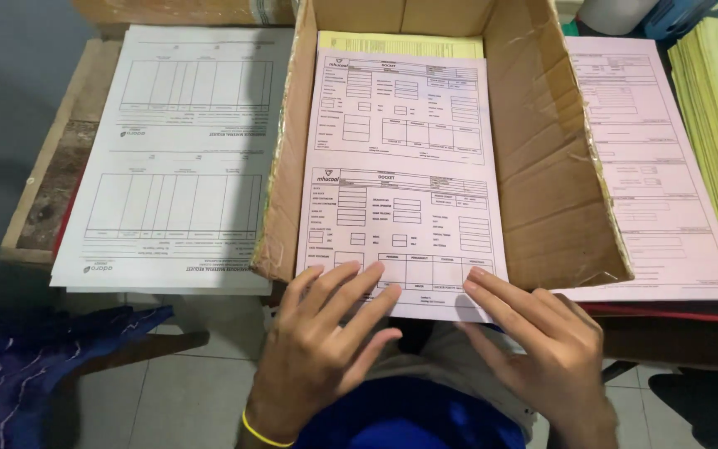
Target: Sorting and collating various paper forms into a cardboard box
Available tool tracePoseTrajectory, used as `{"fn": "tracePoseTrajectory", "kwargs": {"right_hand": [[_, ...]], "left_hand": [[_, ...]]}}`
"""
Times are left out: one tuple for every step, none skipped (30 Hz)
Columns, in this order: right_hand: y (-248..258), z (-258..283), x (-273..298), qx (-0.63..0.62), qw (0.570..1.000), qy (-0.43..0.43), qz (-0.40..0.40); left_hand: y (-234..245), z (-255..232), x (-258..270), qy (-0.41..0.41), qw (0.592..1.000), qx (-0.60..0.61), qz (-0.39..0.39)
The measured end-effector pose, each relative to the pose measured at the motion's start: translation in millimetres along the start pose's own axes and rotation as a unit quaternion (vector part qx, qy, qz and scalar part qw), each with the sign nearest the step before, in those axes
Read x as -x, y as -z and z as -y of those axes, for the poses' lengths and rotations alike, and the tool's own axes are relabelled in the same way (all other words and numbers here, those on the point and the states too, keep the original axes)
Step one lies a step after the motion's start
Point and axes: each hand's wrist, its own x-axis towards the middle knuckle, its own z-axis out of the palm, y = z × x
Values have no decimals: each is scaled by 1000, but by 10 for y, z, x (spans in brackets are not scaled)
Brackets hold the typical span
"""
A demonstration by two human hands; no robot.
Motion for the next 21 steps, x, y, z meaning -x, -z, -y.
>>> {"fn": "tracePoseTrajectory", "kwargs": {"right_hand": [[-2, 0, -18, -22, 1000, -20, 8], [-2, 8, -32, -20, 1000, -20, 5], [5, 14, -41, -3, 1000, -22, -1], [11, 18, -50, 14, 1000, -24, -7], [-4, 10, -54, 17, 1000, -25, -8], [-20, 2, -56, 23, 999, -33, -17], [-35, -1, -52, 29, 998, -42, -25], [-37, 8, -58, 31, 998, -44, -26], [-44, 19, -66, 27, 997, -43, -53], [-52, 31, -76, 23, 996, -41, -80], [-84, 27, 19, 24, 996, -42, -81], [-119, 28, 113, 21, 987, -68, -145], [-155, 33, 203, 17, 974, -93, -208], [-193, 29, 247, 18, 974, -93, -207], [-231, 9, 290, 11, 954, -128, -272], [-271, -6, 336, 3, 928, -163, -335], [-265, -29, 337, -1, 929, -161, -332], [-259, -49, 340, -39, 933, -198, -299], [-258, -70, 341, -78, 932, -233, -267], [-266, -77, 357, -81, 933, -232, -265], [-280, -87, 363, -22, 951, -218, -221]], "left_hand": [[-30, 18, -39, 0, 1000, -2, 2], [-52, 39, -65, -2, 1000, -3, 1], [-77, 54, -94, -5, 1000, -5, -8], [-105, 70, -124, -7, 1000, -7, -17], [-120, 78, -149, -10, 1000, -6, -18], [-136, 87, -173, -4, 1000, -13, -27], [-150, 91, -191, 3, 999, -21, -34], [-146, 92, -200, 0, 999, -19, -34], [-142, 98, -208, 5, 999, -13, -37], [-138, 106, -215, 10, 999, -7, -40], [-115, 103, -217, 8, 999, -6, -40], [-90, 103, -216, -18, 997, -11, -71], [-60, 104, -207, -42, 994, -16, -102], [-70, 104, -131, -42, 994, -15, -102], [-87, 98, -59, -34, 966, -48, -251], [-103, 92, 19, -23, 916, -77, -394], [-55, 148, 54, -19, 916, -80, -393], [-5, 204, 94, 46, 920, -97, -377], [46, 262, 131, 109, 920, -113, -359], [49, 259, 168, 112, 919, -116, -359], [56, 265, 196, 169, 943, -109, -267]]}}
